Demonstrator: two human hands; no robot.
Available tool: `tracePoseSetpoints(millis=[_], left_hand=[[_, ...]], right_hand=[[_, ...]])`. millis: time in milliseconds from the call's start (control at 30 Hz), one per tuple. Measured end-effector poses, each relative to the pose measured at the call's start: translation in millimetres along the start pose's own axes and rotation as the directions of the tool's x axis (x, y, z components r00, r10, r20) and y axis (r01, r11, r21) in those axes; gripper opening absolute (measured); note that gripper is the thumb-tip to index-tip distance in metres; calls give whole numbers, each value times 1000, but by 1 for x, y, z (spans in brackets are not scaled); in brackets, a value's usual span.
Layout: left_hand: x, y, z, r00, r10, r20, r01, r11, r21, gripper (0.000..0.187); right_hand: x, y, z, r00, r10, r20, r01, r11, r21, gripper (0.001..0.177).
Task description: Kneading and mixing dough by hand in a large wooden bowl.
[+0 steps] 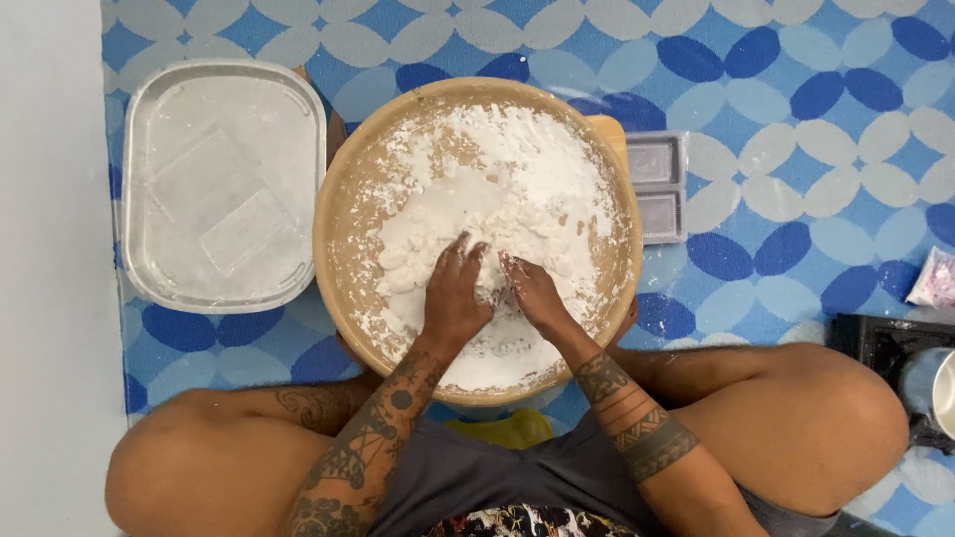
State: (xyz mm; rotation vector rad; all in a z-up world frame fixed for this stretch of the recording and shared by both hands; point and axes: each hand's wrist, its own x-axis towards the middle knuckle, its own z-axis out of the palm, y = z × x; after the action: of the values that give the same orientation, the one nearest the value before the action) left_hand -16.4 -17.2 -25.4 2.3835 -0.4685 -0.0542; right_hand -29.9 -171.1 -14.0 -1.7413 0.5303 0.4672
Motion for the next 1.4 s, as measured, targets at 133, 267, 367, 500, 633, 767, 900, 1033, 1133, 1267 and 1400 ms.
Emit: tracePoseSetpoints(millis=[133,267,367,500,633,767,900,1033,1133,1267,1400], left_hand=[[-5,-11,37,946,219,-237,-177,966,187,60],[-1,-9,28,984,160,-77,-144,973,179,72],[10,10,-19,980,41,194,-44,999,12,90],[24,60,-103,891,-89,446,128,990,-58,113],[8,14,-89,938,-126,322,204,954,-221,124],[14,-41,-75,893,-283,349,319,947,-48,109],[22,-66,-49,822,-345,454,192,917,350,104],[32,-54,-49,800,-316,510,134,923,362,93],[36,-73,-33,836,-285,468,94,916,391,85],[47,-82,-35,867,-245,435,43,904,424,73],[50,-76,-34,857,-217,467,-10,899,437,72]], right_hand=[[-22,-43,1,1000,-25,0,25,1000,-14,64],[-8,-26,-6,1000,1,30,1,998,-70,66],[9,-7,1,999,-45,11,46,986,-157,64],[3,-3,7,982,-83,-170,27,952,-305,74],[-29,-48,8,932,-214,-293,117,942,-316,75],[-42,-71,11,917,-398,-34,356,852,-384,85],[-67,-101,13,871,-399,288,480,559,-676,74],[-11,-28,18,849,-482,216,498,596,-630,93],[11,14,16,818,-563,121,538,672,-508,93],[28,28,20,780,-625,16,581,715,-390,97],[36,32,12,842,-539,-32,494,793,-358,103]])
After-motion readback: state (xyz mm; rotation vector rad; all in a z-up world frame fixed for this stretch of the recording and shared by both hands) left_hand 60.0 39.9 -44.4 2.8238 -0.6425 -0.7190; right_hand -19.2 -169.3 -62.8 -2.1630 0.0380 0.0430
